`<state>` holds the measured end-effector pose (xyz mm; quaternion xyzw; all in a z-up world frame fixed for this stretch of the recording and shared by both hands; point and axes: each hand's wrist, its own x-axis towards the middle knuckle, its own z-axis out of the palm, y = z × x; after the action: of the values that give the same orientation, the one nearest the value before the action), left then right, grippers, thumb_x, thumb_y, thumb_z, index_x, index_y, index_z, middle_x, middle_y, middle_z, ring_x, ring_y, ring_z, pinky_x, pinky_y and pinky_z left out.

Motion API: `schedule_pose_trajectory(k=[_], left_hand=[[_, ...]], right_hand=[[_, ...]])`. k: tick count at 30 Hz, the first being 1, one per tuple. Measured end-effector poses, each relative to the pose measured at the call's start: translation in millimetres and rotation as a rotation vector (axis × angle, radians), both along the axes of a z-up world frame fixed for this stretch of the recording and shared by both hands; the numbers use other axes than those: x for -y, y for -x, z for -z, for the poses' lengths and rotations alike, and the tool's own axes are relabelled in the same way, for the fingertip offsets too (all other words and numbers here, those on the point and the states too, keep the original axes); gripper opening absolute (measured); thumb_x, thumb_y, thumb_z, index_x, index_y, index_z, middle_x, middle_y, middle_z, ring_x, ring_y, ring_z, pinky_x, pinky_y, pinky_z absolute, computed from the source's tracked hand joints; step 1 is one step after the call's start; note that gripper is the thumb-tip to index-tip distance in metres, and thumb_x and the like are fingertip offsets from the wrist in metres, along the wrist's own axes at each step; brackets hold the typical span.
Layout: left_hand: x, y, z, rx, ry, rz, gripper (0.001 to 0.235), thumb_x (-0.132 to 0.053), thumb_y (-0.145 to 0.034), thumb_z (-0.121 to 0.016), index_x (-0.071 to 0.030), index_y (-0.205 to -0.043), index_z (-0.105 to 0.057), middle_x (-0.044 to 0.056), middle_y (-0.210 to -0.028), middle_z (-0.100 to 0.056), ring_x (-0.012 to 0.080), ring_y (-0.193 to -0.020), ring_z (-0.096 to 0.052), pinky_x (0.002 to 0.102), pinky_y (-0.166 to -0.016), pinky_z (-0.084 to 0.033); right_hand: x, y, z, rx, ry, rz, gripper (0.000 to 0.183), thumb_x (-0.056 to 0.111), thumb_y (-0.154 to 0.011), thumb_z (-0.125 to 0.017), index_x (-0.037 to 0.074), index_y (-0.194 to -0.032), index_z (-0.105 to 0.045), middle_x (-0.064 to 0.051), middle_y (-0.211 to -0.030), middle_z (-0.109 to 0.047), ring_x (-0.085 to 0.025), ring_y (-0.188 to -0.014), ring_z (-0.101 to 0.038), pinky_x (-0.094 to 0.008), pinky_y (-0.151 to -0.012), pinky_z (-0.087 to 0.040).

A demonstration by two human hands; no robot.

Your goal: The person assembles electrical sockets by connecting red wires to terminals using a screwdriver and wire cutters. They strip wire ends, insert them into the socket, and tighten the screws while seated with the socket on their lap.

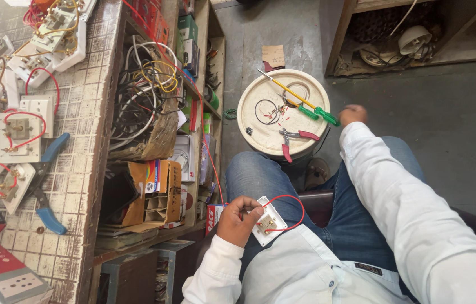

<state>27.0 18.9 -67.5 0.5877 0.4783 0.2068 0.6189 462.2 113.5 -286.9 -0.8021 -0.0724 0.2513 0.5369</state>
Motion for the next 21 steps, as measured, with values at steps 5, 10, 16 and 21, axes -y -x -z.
schedule_pose_trajectory(k=[5,10,16,21], left_hand=[[-2,1,1,0.058,0.056,-0.030,0.011,-0.011,-0.088,-0.073,-0.002,-0.094,-0.070,-0.004,-0.078,-0.066,0.0003,-0.060,-0.048,0.018,-0.056,-0.041],[-3,0,0,-0.001,0.045,0.007,0.011,-0.010,-0.088,-0.076,-0.001,-0.092,-0.072,-0.004,-0.073,-0.062,-0.0001,-0.057,-0.044,0.019,-0.053,-0.037],[-5,3,-19,-0.134,-0.072,0.101,0.010,-0.010,-0.082,-0.078,-0.003,-0.088,-0.073,-0.001,-0.072,-0.066,0.0023,-0.055,-0.047,0.021,-0.051,-0.039],[-9,0,-30,-0.206,-0.269,0.177,0.011,-0.008,-0.079,-0.079,-0.004,-0.088,-0.074,0.004,-0.083,-0.069,0.0114,-0.056,-0.057,0.027,-0.054,-0.046]], right_hand=[[18,37,-85,-0.067,-0.484,-0.198,0.031,-0.007,-0.082,-0.062,0.005,-0.110,-0.069,-0.007,-0.099,-0.073,-0.014,-0.084,-0.066,-0.027,-0.075,-0.054],[124,179,-181,-0.021,-0.366,-1.090,0.024,0.017,-0.092,-0.065,0.004,-0.110,-0.070,-0.007,-0.106,-0.072,-0.018,-0.099,-0.069,-0.035,-0.087,-0.055],[151,224,-211,0.117,-0.243,-1.319,0.017,0.015,-0.090,-0.069,0.003,-0.100,-0.075,-0.011,-0.093,-0.074,-0.023,-0.085,-0.071,-0.035,-0.076,-0.055],[141,216,-213,-0.013,-0.195,-1.344,0.015,0.015,-0.087,-0.072,0.003,-0.094,-0.077,-0.009,-0.085,-0.075,-0.020,-0.074,-0.071,-0.033,-0.067,-0.055]])
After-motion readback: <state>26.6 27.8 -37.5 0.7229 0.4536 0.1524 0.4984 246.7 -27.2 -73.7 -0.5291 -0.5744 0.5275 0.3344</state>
